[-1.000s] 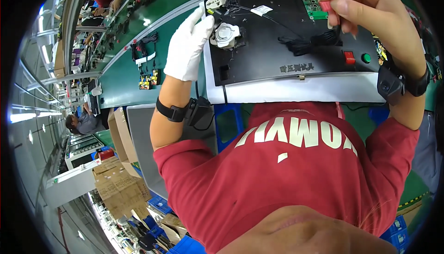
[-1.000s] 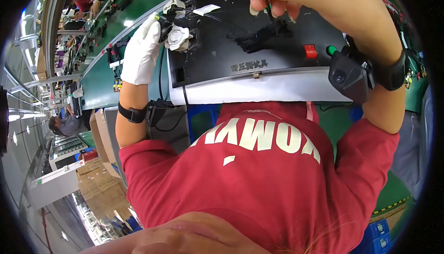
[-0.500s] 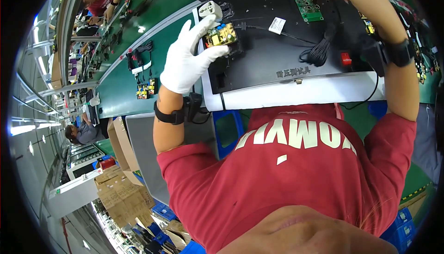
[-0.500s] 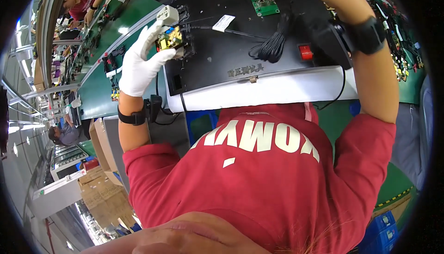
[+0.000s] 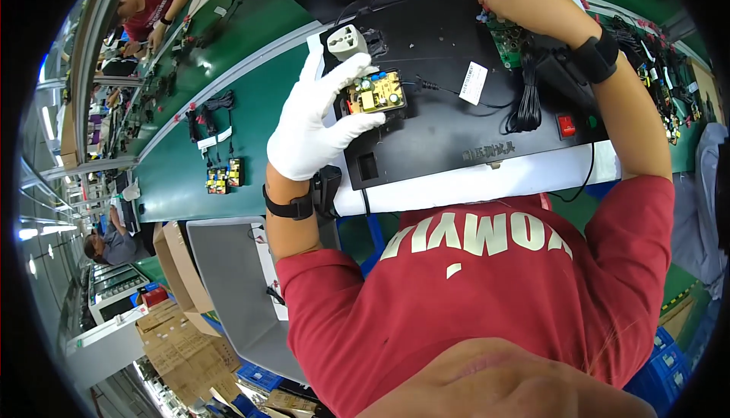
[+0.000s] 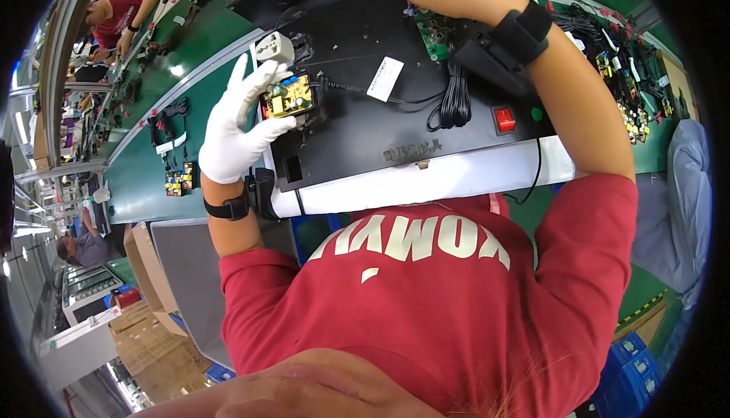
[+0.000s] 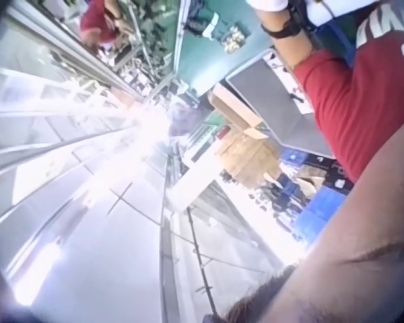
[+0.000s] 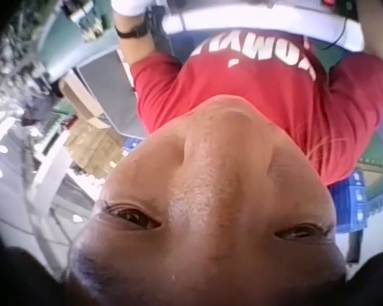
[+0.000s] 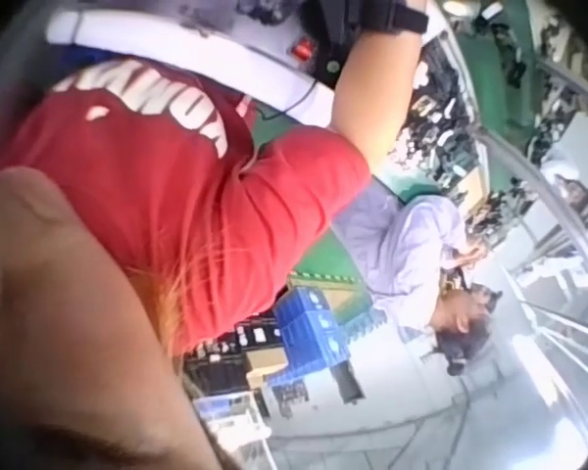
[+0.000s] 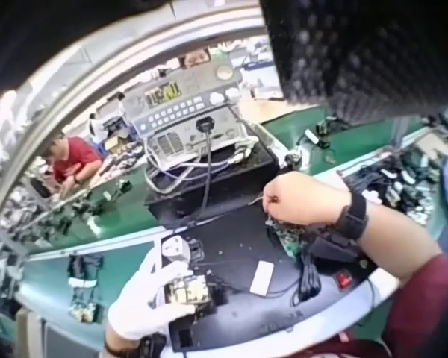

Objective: The person tests electronic components by placing a circuit board onto a testing jig, connecting a wire, and plugging a power adapter into a socket. They then press a button to run the test before disconnecting the components and placing the adapter into a storage bin.

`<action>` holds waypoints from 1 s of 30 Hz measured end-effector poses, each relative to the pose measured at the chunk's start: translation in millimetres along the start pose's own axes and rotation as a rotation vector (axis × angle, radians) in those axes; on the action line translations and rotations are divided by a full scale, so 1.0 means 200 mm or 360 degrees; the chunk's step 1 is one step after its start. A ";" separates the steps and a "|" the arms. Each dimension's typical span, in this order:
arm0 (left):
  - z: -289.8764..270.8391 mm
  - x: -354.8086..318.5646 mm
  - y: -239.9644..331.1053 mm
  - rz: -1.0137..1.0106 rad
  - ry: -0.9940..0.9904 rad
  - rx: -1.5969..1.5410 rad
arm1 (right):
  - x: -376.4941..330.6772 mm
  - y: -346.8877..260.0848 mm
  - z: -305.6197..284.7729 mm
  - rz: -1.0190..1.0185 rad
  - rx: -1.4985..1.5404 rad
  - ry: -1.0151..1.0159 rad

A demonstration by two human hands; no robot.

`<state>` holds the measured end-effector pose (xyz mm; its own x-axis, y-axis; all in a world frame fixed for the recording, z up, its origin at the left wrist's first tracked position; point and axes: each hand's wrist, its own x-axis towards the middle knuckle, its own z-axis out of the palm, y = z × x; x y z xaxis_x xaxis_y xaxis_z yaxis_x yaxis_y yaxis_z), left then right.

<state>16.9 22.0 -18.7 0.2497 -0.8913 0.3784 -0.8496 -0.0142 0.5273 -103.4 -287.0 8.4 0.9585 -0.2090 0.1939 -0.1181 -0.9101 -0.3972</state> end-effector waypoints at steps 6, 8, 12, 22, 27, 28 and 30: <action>0.03 0.01 0.02 -0.0062 0.0144 -0.0268 | 0.00 -0.08 0.07 -0.0153 -0.0504 0.0024; 0.03 0.01 0.02 -0.0074 0.0137 -0.0277 | 0.01 -0.06 0.08 -0.0221 -0.0678 -0.0037; 0.03 0.00 0.01 -0.0001 0.0171 -0.0130 | 0.03 0.08 0.04 -0.0025 -0.0119 -0.0353; 0.04 0.00 -0.01 -0.0007 0.0156 -0.0160 | 0.03 0.22 0.07 0.0257 0.0613 -0.0394; 0.03 -0.01 -0.01 0.0011 0.0128 -0.0142 | 0.06 0.24 0.06 0.0273 0.0763 -0.0513; 0.03 0.00 -0.01 0.0011 0.0131 -0.0122 | 0.06 0.24 0.06 0.0263 0.0763 -0.0534; 0.03 0.00 -0.02 0.0042 0.0147 -0.0109 | 0.06 0.25 0.05 0.0308 0.0755 -0.0546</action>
<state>16.4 19.7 -26.1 0.2722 -0.8452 0.4599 -0.8236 0.0425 0.5656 -94.9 -330.7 -17.8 0.9694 -0.1557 -0.1899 -0.2455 -0.5922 -0.7675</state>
